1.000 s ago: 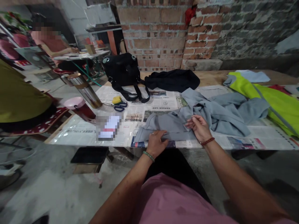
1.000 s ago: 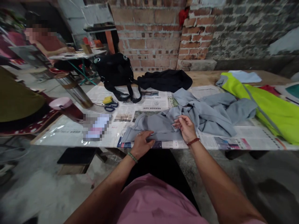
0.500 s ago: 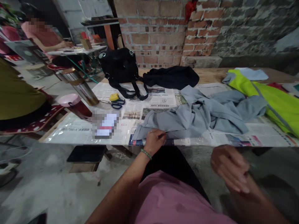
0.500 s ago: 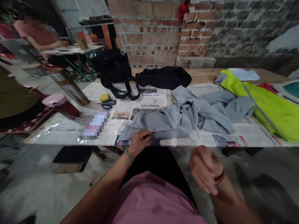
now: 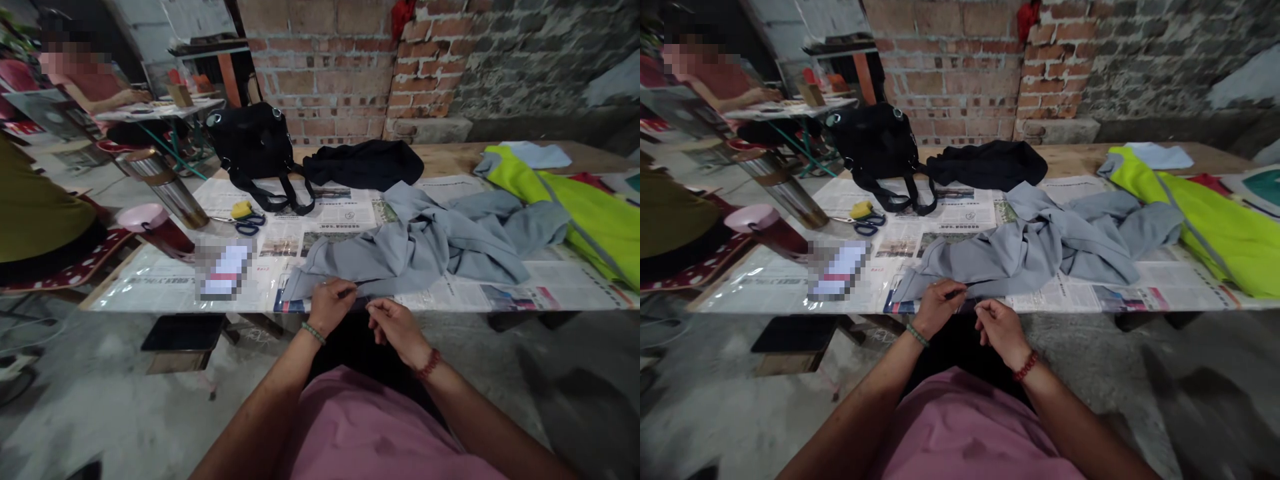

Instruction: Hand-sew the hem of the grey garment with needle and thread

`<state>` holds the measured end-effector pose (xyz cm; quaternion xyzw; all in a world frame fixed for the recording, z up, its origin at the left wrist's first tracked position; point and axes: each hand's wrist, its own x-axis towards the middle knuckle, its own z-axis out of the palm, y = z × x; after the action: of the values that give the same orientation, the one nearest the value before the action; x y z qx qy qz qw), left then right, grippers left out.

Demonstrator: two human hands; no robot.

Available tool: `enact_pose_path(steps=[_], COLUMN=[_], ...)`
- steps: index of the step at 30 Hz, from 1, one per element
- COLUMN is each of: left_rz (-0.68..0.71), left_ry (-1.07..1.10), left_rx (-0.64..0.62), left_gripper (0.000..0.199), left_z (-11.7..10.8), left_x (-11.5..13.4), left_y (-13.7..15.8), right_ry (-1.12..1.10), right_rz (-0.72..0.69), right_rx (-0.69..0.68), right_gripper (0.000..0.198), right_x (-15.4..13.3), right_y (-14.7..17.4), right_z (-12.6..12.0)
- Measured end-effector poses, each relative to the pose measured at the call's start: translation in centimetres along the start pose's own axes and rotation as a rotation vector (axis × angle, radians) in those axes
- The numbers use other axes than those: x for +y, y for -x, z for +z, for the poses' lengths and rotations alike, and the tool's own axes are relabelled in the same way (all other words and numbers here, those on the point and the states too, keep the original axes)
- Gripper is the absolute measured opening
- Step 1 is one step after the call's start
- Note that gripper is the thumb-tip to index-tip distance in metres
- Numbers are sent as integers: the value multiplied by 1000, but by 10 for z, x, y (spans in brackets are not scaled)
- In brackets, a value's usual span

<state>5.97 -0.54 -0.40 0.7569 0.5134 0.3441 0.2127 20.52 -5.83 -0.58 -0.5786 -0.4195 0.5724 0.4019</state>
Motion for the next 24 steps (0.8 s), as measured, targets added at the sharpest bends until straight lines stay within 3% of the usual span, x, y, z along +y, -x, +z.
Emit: enact_pose_path(steps=[24], left_rz=[51], left_ry=[-24], left_rx=[-49], left_gripper=[13], left_z=[-5], left_x=[3], left_y=[2], right_ry=[47], right_rz=[-22], right_rx=[38], right_gripper=[16], right_x=[-2], right_y=[-11], right_z=[11])
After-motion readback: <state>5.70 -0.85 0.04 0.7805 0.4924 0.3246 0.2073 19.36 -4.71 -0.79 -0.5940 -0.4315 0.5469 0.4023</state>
